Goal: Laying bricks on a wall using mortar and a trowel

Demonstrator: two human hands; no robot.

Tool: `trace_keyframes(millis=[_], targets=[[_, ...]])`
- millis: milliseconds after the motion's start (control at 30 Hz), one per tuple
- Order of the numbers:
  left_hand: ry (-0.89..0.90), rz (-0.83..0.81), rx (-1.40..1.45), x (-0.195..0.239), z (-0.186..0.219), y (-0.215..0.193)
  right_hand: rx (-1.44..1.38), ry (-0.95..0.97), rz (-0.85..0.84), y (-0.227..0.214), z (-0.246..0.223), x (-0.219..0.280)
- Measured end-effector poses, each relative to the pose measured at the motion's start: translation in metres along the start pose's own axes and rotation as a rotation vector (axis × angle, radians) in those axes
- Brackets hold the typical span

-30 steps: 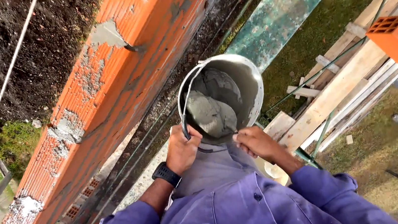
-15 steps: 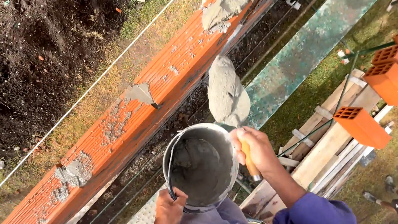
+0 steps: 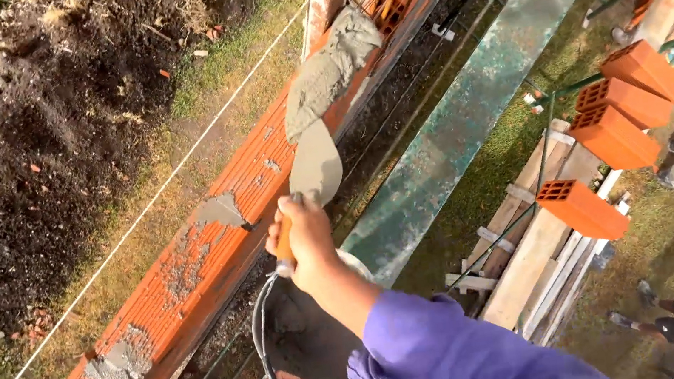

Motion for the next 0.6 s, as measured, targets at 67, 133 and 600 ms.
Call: trace_keyframes(millis=[67,133,600], targets=[[0.012,-0.027,0.165,0.000,0.012,-0.007,0.093,0.096,-0.101,-0.034,0.019,0.020],[0.007,-0.054,0.099,-0.007,0.017,-0.010,0.152,0.109,-0.138,-0.068,0.012,0.031],[0.002,-0.107,0.091,-0.033,0.050,-0.033,1.606,-0.436,-0.466,-0.305,0.088,-0.011]])
Point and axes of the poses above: each hand's wrist, its own x-axis away from the middle knuckle, its own y-axis out of the palm, z = x × y, the point moved 4 cm from there along -x, towards the middle knuckle, and after that the axes turned 12 degrees about z, right-handed, at the moved point
